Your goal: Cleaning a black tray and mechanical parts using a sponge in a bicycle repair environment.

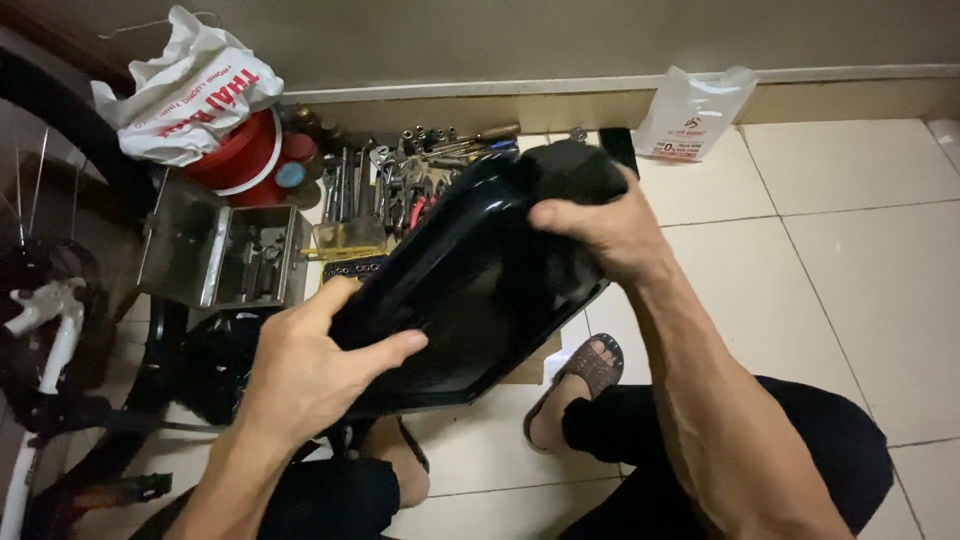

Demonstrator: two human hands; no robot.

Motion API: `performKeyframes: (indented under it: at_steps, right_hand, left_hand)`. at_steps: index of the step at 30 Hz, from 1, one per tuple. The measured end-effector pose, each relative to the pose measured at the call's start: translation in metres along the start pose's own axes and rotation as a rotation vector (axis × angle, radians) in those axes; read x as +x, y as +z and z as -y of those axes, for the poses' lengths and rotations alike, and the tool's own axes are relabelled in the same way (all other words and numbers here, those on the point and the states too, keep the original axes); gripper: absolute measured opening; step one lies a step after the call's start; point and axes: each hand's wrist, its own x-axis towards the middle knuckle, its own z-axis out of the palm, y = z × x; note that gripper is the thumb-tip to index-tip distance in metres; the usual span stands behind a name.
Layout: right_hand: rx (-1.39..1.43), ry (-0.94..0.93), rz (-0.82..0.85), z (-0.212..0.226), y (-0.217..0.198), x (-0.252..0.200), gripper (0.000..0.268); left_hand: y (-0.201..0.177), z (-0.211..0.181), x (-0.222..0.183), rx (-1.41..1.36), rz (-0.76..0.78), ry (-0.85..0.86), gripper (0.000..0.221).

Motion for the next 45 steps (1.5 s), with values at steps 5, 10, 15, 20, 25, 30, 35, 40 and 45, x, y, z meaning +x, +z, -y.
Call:
performKeyframes:
  at_steps: [5, 10, 15, 20, 25, 30, 35, 40, 45]
  right_hand:
    - [-0.151, -0.171, 0.238, 0.011, 0.037, -0.01, 0.048]
    - [-0.375, -0.831, 0.23, 0.024, 0.081, -0.025, 0.041]
    - [-0.348, -0.745, 0.129, 0.017, 0.096, -0.026, 0.033]
    - [-0.203, -0.146, -0.194, -0.045, 0.066, -0.003, 0.048]
    - [-0.196, 0.267, -0.514, -0.067, 0.043, 0.015, 0.068]
    - [0.53, 0.662, -0.601, -0.091, 0.027, 0.001, 0.048]
    - [0.695, 0.557, -0.391, -0.056, 0.02, -0.061, 0.068]
    - [0.954, 1.011, -0.455, -0.059, 0.03, -0.081, 0.063]
    - [0.862, 0.862, -0.422, -0.09, 0.01, -0.08, 0.032]
  left_hand:
    - [0.005, -0.006, -0.005, -0.06, -0.116, -0.024, 0.041]
    - [0.013, 0.012, -0.007, 0.005, -0.27, -0.021, 0.045]
    - [0.009, 0.016, -0.012, 0.017, -0.337, -0.016, 0.05]
    - [-0.004, 0.015, -0.02, -0.135, -0.387, -0.081, 0.046]
    - [-0.005, 0.022, -0.021, -0.053, -0.439, 0.033, 0.064]
    - [0.006, 0.043, -0.021, 0.144, -0.512, 0.25, 0.051]
    - [0.014, 0.032, -0.022, 0.254, -0.473, 1.067, 0.034]
    - [0.036, 0.017, -0.032, 0.429, -0.401, 1.396, 0.033]
    - [0.046, 0.027, -0.035, 0.432, -0.332, 1.442, 0.031]
